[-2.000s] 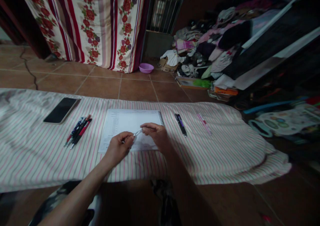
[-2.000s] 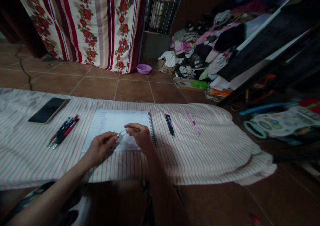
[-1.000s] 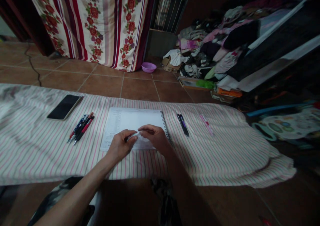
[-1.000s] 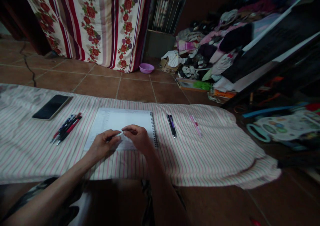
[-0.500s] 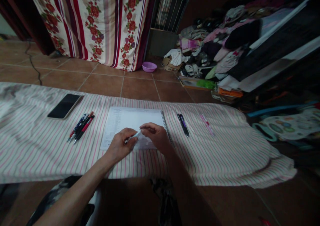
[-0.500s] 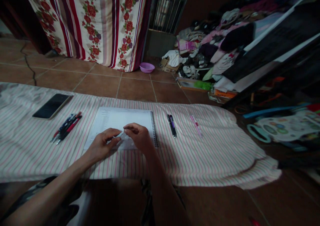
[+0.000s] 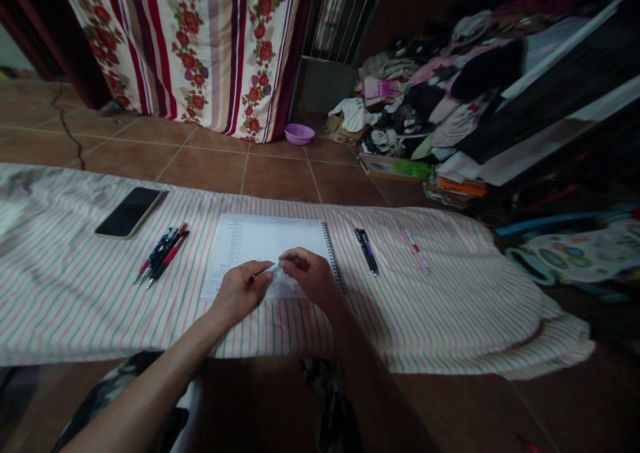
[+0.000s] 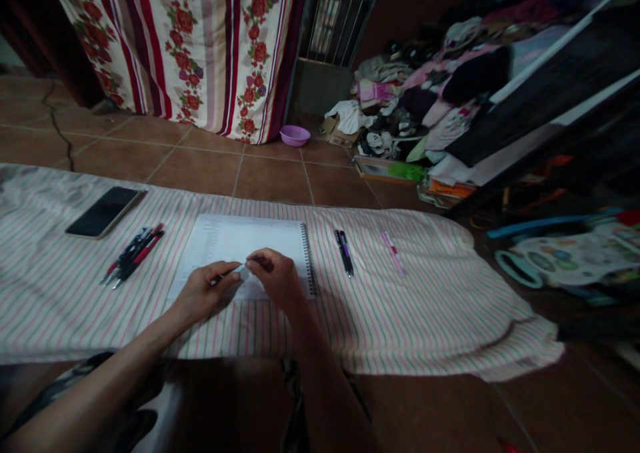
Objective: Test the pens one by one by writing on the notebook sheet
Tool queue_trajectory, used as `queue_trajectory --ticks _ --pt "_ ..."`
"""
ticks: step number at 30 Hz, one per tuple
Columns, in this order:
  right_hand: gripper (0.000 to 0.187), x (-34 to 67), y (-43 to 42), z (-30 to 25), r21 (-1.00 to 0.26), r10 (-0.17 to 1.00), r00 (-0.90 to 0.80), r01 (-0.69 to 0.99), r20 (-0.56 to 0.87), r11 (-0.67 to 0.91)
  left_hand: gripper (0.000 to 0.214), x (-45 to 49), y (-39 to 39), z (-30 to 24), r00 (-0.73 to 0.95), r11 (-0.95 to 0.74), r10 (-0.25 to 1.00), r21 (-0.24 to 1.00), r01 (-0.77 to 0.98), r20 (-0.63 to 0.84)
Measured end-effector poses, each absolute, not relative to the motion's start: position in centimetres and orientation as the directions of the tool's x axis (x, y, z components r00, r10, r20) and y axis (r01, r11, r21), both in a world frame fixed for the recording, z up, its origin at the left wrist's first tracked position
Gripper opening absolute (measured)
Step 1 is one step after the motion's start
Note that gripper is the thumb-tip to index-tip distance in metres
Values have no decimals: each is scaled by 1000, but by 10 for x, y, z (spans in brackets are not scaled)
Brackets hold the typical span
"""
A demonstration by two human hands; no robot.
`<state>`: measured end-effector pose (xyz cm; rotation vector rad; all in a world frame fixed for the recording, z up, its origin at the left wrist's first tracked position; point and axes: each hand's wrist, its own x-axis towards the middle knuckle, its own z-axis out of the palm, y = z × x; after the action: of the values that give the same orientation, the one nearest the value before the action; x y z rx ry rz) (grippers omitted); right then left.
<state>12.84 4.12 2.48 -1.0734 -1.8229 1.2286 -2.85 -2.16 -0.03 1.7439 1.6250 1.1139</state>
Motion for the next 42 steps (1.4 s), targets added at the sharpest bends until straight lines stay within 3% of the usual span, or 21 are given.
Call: queue_trajectory --ticks 13,26,34,42 --pt "12 132 40 25 -921 873 -463 253 155 298 26 -30 -23 5 -11 -194 969 792 578 246" --pt "15 131 37 27 -834 875 -461 418 147 361 23 -29 -24 10 10 -222 960 740 635 279" --pt "19 130 38 20 -951 887 -458 244 59 190 23 -28 -22 2 -56 -164 971 820 548 231" --pt "19 131 38 20 -964 871 -488 198 60 177 23 -28 -22 5 -71 -133 979 861 490 191"
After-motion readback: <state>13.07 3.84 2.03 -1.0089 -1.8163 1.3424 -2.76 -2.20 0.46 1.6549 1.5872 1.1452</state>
